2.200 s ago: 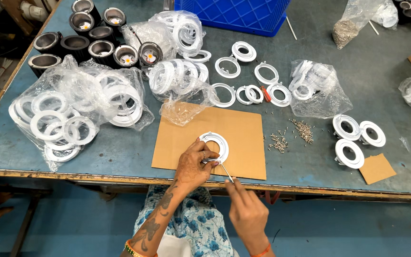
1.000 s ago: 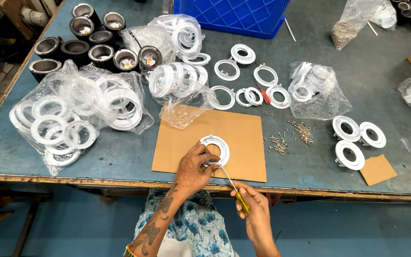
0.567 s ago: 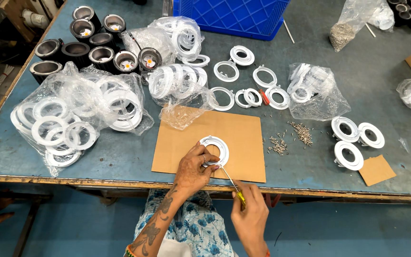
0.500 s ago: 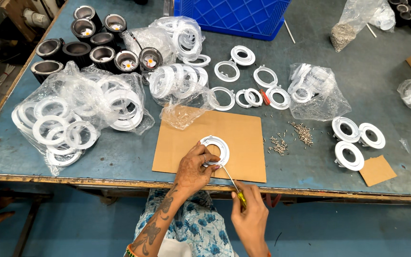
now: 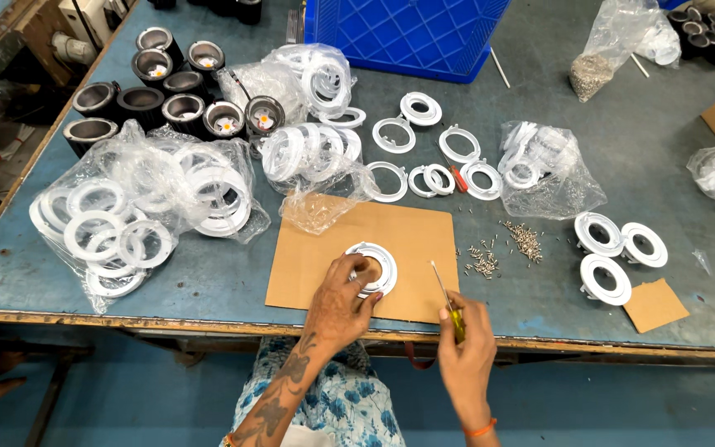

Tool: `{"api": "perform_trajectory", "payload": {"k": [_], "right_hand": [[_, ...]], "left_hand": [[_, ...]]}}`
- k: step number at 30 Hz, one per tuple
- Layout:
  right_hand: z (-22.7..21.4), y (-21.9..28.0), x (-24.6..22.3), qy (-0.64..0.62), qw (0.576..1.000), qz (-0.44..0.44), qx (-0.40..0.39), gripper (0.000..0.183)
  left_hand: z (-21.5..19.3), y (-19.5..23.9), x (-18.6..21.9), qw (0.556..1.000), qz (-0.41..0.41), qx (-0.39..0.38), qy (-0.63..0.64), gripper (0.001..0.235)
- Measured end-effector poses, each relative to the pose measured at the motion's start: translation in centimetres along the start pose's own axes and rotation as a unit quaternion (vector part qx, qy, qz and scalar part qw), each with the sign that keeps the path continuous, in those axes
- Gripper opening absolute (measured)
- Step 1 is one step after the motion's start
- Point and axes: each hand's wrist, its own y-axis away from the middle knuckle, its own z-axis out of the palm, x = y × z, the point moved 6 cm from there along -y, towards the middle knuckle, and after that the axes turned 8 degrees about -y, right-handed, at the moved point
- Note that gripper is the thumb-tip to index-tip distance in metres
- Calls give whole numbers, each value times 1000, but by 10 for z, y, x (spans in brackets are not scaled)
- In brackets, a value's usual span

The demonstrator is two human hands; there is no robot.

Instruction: The person assembles light fixtures by placing circular white components together and using a screwdriver to secure them with screws. They handle several white rings and small screws one after another at a workstation.

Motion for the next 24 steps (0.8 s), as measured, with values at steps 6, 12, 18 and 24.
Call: {"api": "perform_trajectory", "payload": {"k": [6,12,18,24], "right_hand": [[25,-30,3,-43,995,-92,-18,24],[35,-34,11,18,996,-83,33,24],[38,-30,7,50,993,-95,56,25],[40,-29,9,51,996,-55,52,25]], "left_hand": [[6,3,-7,999,30,19,-22,26],[6,-5,-19,1000,4,31,-2,27],[4,-25,-26,990,-91,-105,0,20],[-7,-36,-44,906,-326,-127,237,22]]}}
